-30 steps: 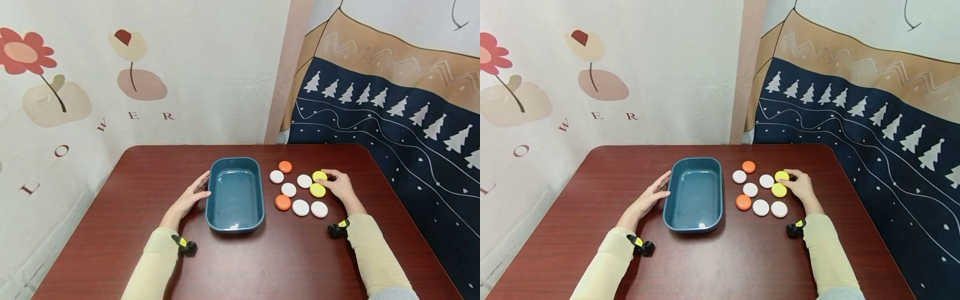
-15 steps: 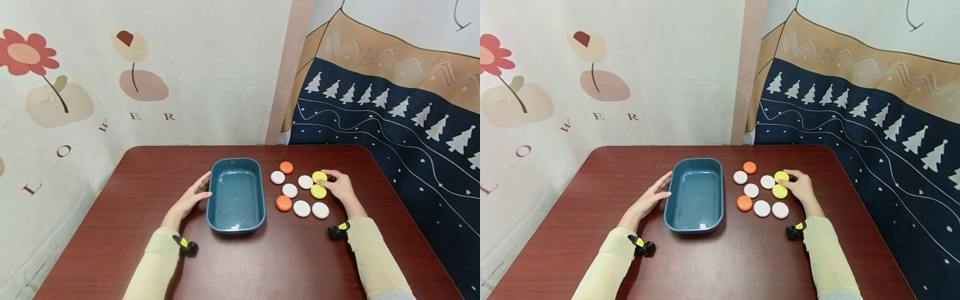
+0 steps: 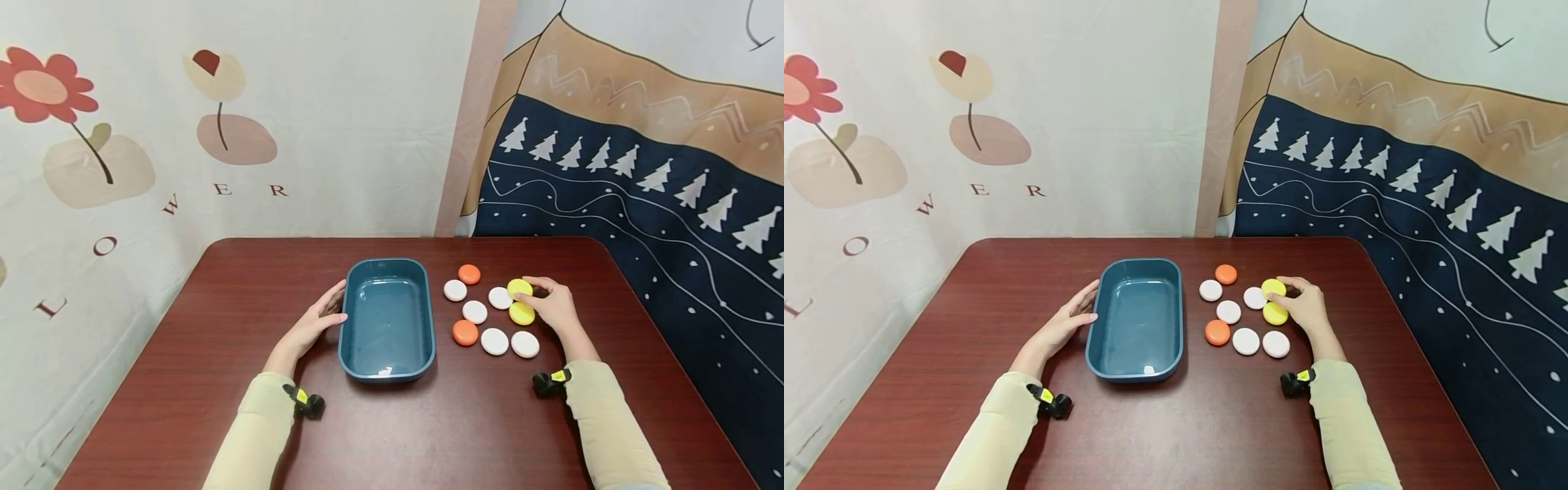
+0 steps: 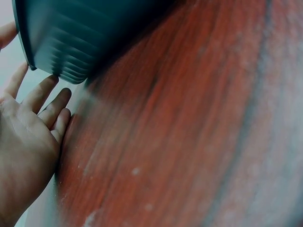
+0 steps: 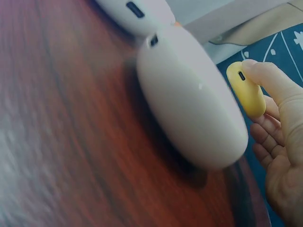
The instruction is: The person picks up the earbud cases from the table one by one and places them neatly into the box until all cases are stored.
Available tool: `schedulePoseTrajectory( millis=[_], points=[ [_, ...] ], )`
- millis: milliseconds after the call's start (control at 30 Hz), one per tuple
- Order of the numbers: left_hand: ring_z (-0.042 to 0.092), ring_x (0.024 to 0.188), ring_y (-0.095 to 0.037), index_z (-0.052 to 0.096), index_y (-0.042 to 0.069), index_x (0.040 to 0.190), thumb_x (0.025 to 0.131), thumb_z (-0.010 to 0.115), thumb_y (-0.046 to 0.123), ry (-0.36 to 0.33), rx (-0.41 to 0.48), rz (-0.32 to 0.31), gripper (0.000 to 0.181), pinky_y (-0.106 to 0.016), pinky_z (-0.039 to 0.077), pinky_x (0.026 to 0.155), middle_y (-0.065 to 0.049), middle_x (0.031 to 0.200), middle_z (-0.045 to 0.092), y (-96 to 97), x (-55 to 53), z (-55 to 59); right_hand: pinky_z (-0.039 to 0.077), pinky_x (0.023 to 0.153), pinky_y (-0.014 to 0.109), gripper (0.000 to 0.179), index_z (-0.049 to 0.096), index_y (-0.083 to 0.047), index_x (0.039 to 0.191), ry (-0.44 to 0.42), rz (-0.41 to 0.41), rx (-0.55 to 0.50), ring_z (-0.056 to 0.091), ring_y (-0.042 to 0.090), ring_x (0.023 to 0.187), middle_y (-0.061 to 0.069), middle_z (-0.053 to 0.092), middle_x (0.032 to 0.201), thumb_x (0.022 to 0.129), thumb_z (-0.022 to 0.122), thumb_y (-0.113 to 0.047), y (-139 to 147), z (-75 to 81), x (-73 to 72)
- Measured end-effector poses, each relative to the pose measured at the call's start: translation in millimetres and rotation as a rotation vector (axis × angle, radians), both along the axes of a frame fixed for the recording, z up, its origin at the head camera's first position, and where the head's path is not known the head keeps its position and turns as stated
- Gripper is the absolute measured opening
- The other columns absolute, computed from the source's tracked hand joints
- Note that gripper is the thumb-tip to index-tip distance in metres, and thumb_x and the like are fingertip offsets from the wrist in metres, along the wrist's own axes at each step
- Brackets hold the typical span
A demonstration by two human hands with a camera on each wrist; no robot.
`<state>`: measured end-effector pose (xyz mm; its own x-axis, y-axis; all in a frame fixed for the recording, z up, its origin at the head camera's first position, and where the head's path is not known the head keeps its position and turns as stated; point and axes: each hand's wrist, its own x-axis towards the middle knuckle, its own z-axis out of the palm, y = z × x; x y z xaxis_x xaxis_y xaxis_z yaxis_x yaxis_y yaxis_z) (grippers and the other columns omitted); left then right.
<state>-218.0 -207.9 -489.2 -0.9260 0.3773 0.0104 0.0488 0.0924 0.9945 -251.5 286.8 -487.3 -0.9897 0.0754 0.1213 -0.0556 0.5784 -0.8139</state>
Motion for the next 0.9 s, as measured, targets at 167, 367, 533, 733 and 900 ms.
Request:
schedulePoseTrajectory(
  millis=[167,367,533,733,900],
  points=[
    [0.016,0.142,-0.032,0.021,0.013,0.154,0.093,0.058,0.005,-0.009,0.013,0.001,0.071,-0.052,0.01,0.112,-0.016,0.155,0.021,-1.0,-1.6,-2.1,0.042,0.082,0.035,0.054,0.064,-0.004,0.123,0.027,0.01,-0.021,0.052,0.026,0.101,0.015,0.061,0.12,0.08,0.078,-0.033,-5.4,2.7,3.0],
    [0.015,0.142,-0.034,0.02,0.011,0.154,0.093,0.058,0.005,-0.011,0.018,-0.006,0.072,-0.052,0.009,0.112,-0.018,0.155,0.02,-0.2,0.3,1.4,0.042,0.081,0.032,0.053,0.065,-0.006,0.123,0.038,0.021,-0.053,0.051,0.023,0.101,0.011,0.062,0.12,0.08,0.079,-0.033,-13.7,8.2,6.2],
    [0.016,0.142,-0.033,0.022,0.014,0.154,0.092,0.06,0.008,-0.017,0.014,0.002,0.072,-0.052,0.011,0.112,-0.015,0.156,0.021,-1.1,-1.0,-1.0,0.042,0.082,0.035,0.052,0.065,-0.007,0.123,0.033,0.024,-0.059,0.049,0.022,0.101,0.01,0.061,0.12,0.08,0.078,-0.033,-20.9,15.0,9.7],
    [0.015,0.142,-0.035,0.02,0.012,0.154,0.094,0.056,0.0,-0.036,0.017,0.004,0.071,-0.053,0.011,0.112,-0.017,0.156,0.02,-0.2,-3.3,-0.6,0.04,0.086,0.038,0.051,0.066,-0.007,0.122,0.057,0.039,-0.083,0.05,0.022,0.103,0.009,0.062,0.12,0.079,0.08,-0.031,-32.2,21.5,15.2],
    [0.013,0.141,-0.038,0.017,0.008,0.154,0.093,0.053,-0.004,-0.03,0.016,-0.01,0.071,-0.054,0.01,0.111,-0.02,0.156,0.017,-0.3,-2.8,-1.2,0.042,0.085,0.036,0.051,0.067,-0.007,0.12,0.09,0.06,-0.076,0.052,0.021,0.101,0.008,0.063,0.117,0.078,0.081,-0.03,-43.1,25.6,20.4]
  ],
)
